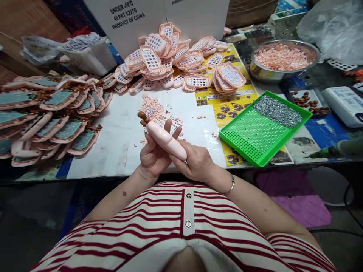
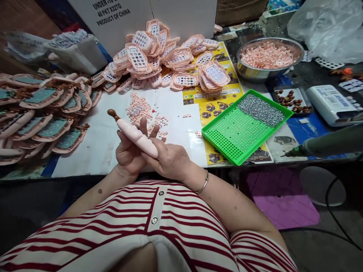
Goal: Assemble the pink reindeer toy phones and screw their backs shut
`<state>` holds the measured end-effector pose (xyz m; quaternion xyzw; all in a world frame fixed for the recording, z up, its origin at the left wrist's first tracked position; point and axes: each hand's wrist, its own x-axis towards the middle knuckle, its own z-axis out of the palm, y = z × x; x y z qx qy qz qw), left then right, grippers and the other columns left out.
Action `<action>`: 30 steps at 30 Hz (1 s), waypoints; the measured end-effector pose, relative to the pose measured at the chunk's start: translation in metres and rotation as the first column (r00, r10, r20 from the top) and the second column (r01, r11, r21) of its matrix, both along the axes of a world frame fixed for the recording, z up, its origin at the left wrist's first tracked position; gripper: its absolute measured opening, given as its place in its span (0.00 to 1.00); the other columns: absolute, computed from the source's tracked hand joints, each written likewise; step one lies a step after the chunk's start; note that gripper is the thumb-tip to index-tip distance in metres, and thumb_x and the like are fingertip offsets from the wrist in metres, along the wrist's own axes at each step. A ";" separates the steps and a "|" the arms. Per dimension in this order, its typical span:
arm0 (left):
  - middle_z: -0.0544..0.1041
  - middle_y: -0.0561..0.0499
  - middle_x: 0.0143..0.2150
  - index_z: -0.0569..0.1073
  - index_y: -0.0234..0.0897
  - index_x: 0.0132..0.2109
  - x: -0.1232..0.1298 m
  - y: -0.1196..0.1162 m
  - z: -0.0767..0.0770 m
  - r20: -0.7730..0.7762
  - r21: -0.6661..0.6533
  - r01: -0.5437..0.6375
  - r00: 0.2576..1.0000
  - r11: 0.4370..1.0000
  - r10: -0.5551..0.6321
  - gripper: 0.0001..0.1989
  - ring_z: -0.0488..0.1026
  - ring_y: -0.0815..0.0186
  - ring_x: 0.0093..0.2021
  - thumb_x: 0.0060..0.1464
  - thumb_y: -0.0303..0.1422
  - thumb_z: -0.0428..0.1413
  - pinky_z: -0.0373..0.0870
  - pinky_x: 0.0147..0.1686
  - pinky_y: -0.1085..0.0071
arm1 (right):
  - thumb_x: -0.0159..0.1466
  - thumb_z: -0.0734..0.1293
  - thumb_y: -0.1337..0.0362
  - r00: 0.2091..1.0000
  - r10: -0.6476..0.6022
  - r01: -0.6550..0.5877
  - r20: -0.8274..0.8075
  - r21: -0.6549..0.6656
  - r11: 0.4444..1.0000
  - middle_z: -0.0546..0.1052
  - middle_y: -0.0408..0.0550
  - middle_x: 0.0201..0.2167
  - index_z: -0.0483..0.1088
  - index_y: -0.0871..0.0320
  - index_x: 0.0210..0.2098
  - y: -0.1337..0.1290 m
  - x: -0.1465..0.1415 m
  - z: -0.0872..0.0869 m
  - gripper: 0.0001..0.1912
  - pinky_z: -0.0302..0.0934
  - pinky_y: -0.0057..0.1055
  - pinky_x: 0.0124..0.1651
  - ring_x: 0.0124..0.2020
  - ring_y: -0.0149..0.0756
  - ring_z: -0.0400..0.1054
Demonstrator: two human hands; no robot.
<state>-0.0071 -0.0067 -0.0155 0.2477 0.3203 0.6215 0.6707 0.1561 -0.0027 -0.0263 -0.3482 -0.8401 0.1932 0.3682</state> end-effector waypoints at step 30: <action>0.82 0.48 0.51 0.83 0.44 0.47 0.024 -0.004 0.018 -0.697 0.186 -0.053 0.697 0.981 0.170 0.21 0.72 0.48 0.62 0.42 0.29 0.72 0.44 0.72 0.47 | 0.71 0.54 0.42 0.725 -0.302 -0.166 -0.619 -0.583 0.795 0.75 0.52 0.61 0.58 0.47 0.66 0.020 0.005 -0.052 0.29 0.73 0.40 0.57 0.59 0.36 0.73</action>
